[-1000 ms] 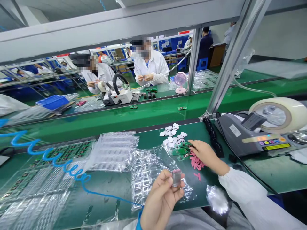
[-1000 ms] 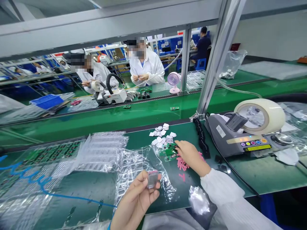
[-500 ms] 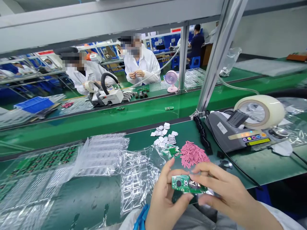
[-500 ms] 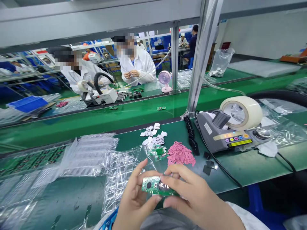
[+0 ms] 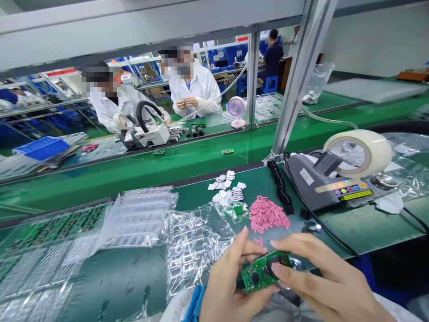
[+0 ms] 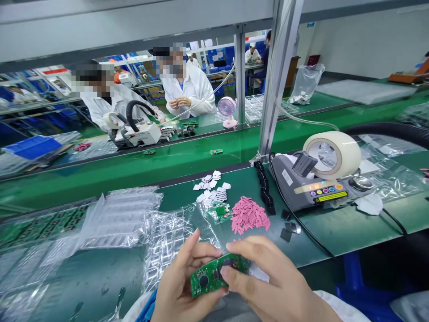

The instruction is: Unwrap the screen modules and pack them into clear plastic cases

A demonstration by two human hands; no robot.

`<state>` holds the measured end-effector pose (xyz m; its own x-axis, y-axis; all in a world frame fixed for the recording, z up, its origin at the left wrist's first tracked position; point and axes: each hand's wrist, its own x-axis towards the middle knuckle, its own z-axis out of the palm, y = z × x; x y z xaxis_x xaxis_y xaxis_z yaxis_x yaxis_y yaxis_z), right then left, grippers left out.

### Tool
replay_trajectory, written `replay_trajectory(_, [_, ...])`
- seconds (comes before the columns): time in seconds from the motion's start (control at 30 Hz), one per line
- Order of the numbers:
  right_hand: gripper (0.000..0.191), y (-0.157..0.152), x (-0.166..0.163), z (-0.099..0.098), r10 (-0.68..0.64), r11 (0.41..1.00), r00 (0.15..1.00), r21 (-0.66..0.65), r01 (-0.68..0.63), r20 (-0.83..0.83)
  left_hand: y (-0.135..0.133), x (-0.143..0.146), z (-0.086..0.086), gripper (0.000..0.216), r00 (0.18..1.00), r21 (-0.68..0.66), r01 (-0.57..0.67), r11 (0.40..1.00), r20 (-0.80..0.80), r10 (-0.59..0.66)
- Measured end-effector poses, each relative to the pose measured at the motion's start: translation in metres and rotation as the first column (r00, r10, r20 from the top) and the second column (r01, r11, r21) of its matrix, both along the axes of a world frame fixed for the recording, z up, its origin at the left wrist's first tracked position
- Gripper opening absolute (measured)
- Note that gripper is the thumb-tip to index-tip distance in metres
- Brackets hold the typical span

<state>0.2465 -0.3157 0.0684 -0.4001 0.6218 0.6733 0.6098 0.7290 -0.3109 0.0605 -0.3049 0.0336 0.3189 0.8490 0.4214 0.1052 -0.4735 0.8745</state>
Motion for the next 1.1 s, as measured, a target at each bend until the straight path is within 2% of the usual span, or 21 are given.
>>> replay_trajectory(0.2, [0.022,0.000,-0.002,-0.001,0.032,0.996,0.999,-0.081,-0.033,-0.012,0.006,0.000,-0.001,0.084,0.997,0.059,0.060,0.996,-0.055,-0.057])
replay_trajectory(0.3, [0.024,-0.001,-0.004,-0.014,0.029,0.998,0.996,-0.045,-0.033,-0.079,0.006,0.002,-0.002,0.086,0.998,0.025,0.067,0.997,0.009,-0.067])
replay_trajectory(0.4, [0.027,-0.005,-0.002,-0.030,0.013,0.997,0.995,-0.077,-0.021,-0.100,0.005,0.002,-0.004,0.089,0.992,-0.032,0.109,0.993,0.063,-0.107])
replay_trajectory(0.5, [0.031,-0.007,0.002,-0.038,0.012,0.995,0.998,-0.100,-0.018,-0.061,0.004,0.001,-0.004,0.094,0.993,-0.040,0.114,0.993,0.028,-0.113])
replay_trajectory(0.7, [0.025,-0.004,0.004,-0.023,0.013,0.999,0.995,-0.051,-0.019,-0.103,0.004,0.002,0.001,0.089,0.976,0.091,0.060,0.994,-0.216,-0.039])
replay_trajectory(0.77, [0.024,-0.003,0.003,-0.017,0.022,0.997,0.996,-0.073,-0.029,-0.086,0.003,0.004,0.002,0.089,0.966,0.127,0.046,0.991,-0.258,-0.012])
replay_trajectory(0.9, [0.020,-0.005,0.002,-0.017,0.020,0.988,0.992,-0.150,-0.039,-0.128,0.004,0.008,-0.001,0.090,0.974,0.102,0.042,0.994,-0.228,-0.017])
replay_trajectory(1.03, [0.018,-0.005,0.001,-0.023,0.022,0.935,0.983,-0.343,-0.085,-0.183,0.005,0.011,-0.008,0.093,0.992,0.003,0.069,0.998,-0.106,-0.068])
replay_trajectory(1.1, [0.019,-0.003,0.001,-0.022,0.003,0.931,0.986,-0.360,-0.064,-0.168,0.005,0.012,-0.011,0.092,0.996,-0.022,0.064,0.998,-0.062,-0.065])
